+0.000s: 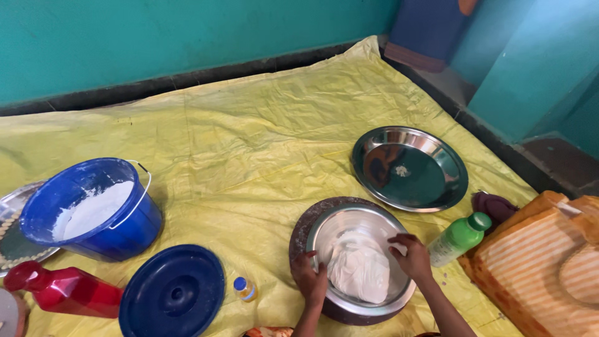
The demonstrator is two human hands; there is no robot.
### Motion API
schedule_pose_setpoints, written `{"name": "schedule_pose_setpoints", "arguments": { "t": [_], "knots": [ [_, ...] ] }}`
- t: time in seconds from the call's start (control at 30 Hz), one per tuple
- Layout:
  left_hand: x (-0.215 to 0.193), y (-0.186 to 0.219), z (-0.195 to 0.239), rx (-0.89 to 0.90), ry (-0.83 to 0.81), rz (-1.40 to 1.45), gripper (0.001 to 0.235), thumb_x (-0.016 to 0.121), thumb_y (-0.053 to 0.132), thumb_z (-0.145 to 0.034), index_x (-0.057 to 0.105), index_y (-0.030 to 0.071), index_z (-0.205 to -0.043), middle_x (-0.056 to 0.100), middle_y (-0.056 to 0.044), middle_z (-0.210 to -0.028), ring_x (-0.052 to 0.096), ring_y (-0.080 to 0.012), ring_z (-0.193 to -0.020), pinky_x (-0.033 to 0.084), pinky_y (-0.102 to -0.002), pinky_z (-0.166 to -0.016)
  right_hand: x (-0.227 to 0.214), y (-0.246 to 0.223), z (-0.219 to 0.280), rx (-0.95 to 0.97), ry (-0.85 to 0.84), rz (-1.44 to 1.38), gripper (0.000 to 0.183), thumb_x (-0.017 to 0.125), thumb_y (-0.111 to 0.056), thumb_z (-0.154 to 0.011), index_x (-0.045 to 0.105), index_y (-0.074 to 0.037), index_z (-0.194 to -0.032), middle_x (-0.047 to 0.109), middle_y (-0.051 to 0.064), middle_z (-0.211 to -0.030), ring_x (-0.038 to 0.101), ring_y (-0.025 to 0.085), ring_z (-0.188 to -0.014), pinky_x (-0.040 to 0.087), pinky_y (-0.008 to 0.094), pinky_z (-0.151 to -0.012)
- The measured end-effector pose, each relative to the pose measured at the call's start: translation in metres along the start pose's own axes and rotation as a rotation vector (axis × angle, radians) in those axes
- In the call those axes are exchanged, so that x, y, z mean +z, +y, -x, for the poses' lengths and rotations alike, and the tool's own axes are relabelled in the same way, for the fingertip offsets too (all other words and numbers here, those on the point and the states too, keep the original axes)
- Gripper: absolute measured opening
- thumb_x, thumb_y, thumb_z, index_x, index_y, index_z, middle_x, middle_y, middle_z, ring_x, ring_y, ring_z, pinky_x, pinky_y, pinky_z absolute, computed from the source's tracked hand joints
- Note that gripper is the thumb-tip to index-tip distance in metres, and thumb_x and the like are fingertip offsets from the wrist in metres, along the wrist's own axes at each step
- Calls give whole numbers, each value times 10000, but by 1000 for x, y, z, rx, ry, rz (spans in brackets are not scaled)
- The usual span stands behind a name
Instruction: The person empties a plastic bag of white powder into a metal bowl, then mixes the powder by hand. They then pour the contents into a larger metal bowl and continue mixing by hand.
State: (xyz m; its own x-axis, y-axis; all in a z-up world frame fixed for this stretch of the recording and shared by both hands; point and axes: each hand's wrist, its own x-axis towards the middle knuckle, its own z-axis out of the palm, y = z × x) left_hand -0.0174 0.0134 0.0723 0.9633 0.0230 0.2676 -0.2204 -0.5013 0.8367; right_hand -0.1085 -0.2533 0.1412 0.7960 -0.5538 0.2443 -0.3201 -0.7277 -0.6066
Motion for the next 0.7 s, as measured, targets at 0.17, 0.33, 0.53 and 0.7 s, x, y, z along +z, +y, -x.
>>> {"name": "schedule_pose_setpoints", "arguments": {
  "t": [0.17,0.33,0.53,0.7],
  "knots": [
    [6,44,-23,335,-213,66,393,847,98,-704,728,108,-1079,666,-108,-1114,546,-346,-1131,447,-465,-976,-2,5,10,-83,-240,-94,277,870,-252,-742,804,-135,-985,794,62,-912,780,196,-676,611,329,-639],
    [43,47,-36,439,-438,-152,357,817,62,-725,782,104,-1078,700,-90,-1114,552,-323,-1141,456,-443,-939,14,0,19,-63,-270,28,342,899,-239,-680,796,-115,-982,768,71,-898,765,201,-678,602,342,-652],
    [69,28,-47,464,-495,-321,73,787,171,-844,811,114,-883,715,-69,-1030,569,-296,-1131,486,-426,-951,21,5,16,-99,-190,-47,150,829,-172,-737,815,-103,-869,768,87,-806,753,230,-675,598,353,-656],
    [69,25,-49,420,-456,-249,75,750,161,-879,760,87,-885,652,-96,-1042,560,-314,-1076,483,-450,-885,17,2,17,-6,-223,1,139,773,-242,-812,807,-115,-859,774,84,-832,745,255,-713,578,392,-673]
  ]
}}
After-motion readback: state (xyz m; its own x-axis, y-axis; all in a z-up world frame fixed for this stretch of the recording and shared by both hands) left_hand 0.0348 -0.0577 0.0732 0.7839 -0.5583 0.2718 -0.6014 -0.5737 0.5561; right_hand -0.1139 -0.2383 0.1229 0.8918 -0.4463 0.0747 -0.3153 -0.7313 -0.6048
